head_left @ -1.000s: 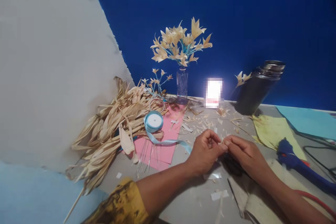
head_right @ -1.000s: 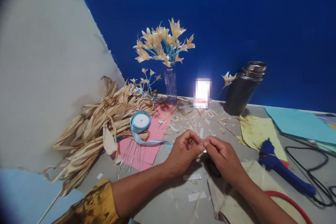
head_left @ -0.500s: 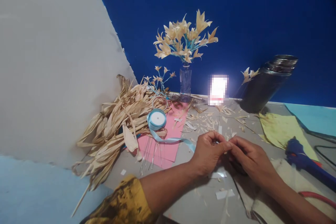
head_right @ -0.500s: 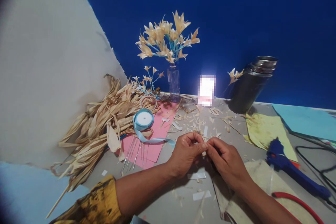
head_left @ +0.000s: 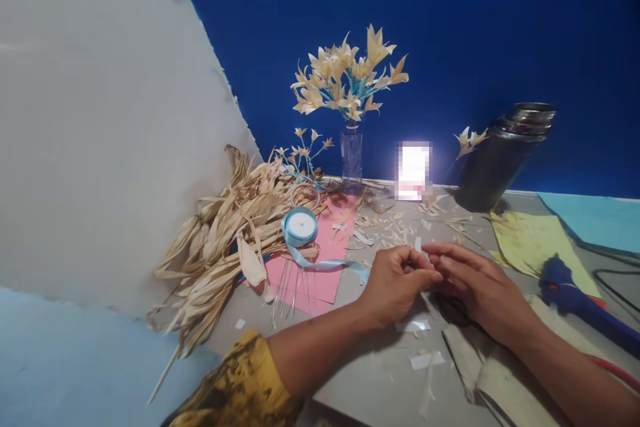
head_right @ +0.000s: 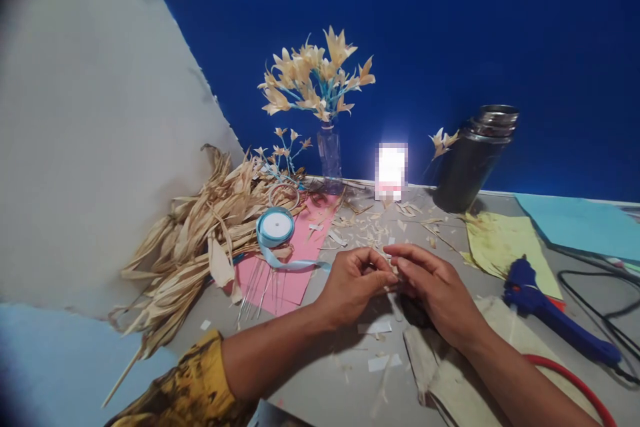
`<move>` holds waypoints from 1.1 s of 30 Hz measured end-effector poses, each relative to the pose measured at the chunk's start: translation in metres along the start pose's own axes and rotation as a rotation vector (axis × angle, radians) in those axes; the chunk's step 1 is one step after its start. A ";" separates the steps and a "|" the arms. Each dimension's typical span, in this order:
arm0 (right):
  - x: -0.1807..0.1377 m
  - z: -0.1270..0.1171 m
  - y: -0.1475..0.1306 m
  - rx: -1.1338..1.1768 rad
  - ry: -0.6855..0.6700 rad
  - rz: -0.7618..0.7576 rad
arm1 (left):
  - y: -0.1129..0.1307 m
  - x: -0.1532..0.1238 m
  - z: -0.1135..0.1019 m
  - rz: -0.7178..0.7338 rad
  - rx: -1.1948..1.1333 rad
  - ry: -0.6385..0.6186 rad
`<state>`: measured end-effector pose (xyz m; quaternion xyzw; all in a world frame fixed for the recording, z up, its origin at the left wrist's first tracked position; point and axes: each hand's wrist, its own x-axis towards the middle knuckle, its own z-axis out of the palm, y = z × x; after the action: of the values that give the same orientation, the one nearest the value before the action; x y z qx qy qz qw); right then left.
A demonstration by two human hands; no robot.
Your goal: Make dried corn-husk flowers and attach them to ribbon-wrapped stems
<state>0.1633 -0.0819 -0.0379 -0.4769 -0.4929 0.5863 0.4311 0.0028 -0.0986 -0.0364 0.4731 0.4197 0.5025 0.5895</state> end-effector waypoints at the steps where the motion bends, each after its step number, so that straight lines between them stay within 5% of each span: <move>1: 0.000 -0.001 0.001 -0.036 0.002 -0.022 | -0.002 0.001 0.000 0.011 0.035 -0.028; 5: -0.001 -0.003 -0.007 -0.213 0.042 -0.146 | -0.001 0.000 0.001 0.040 0.147 -0.178; 8: -0.004 -0.002 -0.019 -0.131 0.088 -0.157 | 0.006 -0.002 0.002 0.057 0.226 -0.217; 14: -0.014 0.008 -0.034 -0.058 -0.088 -0.099 | 0.021 -0.007 0.008 -0.074 0.277 -0.259; 18: -0.010 -0.006 -0.044 -0.097 0.032 -0.196 | 0.035 -0.012 -0.007 0.054 0.621 -0.312; 21: -0.001 -0.035 -0.056 -0.091 0.178 -0.252 | 0.047 -0.017 -0.045 0.131 1.110 -0.129; 25: 0.024 -0.065 -0.061 -0.564 0.239 -0.204 | 0.051 -0.022 -0.099 -0.014 1.643 0.075; 29: 0.054 -0.067 -0.050 -0.851 0.151 -0.051 | 0.045 -0.022 -0.117 -0.075 1.738 0.085; 33: 0.048 -0.076 -0.039 -0.989 0.112 -0.080 | 0.050 -0.033 -0.120 0.050 1.588 0.224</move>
<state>0.2310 -0.0165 -0.0102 -0.6359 -0.7057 0.2389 0.2012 -0.1277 -0.1127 -0.0107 0.7073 0.6978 0.1113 0.0199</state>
